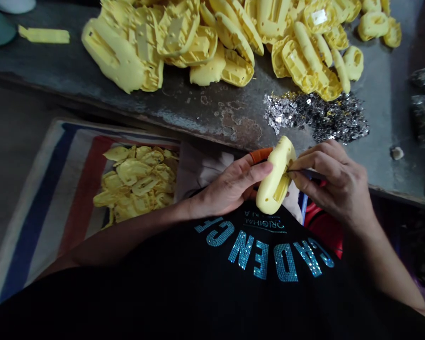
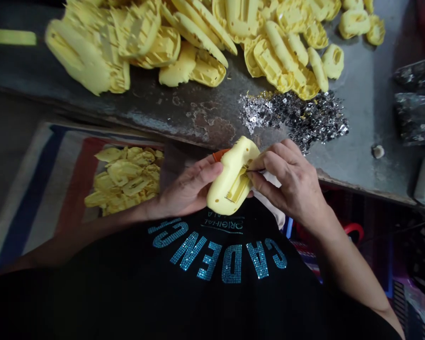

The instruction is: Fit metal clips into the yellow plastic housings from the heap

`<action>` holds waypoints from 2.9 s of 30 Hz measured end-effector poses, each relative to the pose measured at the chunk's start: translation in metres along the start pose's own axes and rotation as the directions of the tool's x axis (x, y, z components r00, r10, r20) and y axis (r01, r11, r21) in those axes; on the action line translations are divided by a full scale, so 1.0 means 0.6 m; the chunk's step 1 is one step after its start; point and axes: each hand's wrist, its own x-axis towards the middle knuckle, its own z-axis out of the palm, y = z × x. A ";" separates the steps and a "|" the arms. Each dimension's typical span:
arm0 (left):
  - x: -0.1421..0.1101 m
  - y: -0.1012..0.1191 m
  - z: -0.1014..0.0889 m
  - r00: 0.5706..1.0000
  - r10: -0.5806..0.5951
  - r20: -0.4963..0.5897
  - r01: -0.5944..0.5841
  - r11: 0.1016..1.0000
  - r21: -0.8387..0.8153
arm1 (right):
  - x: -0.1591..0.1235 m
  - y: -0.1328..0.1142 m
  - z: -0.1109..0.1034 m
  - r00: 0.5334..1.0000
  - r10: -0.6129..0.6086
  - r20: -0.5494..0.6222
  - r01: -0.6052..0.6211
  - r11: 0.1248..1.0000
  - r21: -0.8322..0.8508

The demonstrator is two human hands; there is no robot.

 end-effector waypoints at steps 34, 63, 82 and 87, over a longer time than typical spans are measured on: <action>0.014 0.001 -0.020 0.988 -0.088 0.130 0.100 0.991 -0.093 | -0.010 -0.001 0.020 0.983 0.095 -0.157 -0.098 0.995 -0.015; 0.002 -0.021 -0.010 0.999 -0.037 0.006 0.037 0.999 -0.024 | 0.022 0.005 -0.030 0.977 0.076 0.200 -0.081 0.997 0.014; 0.014 -0.005 -0.020 0.988 -0.111 0.105 0.119 0.990 -0.073 | -0.003 0.014 -0.005 0.980 0.186 -0.065 -0.173 0.971 0.167; 0.012 -0.001 -0.019 0.979 -0.122 0.164 0.131 0.990 -0.043 | -0.021 0.003 0.004 0.990 0.085 -0.116 -0.080 0.996 0.051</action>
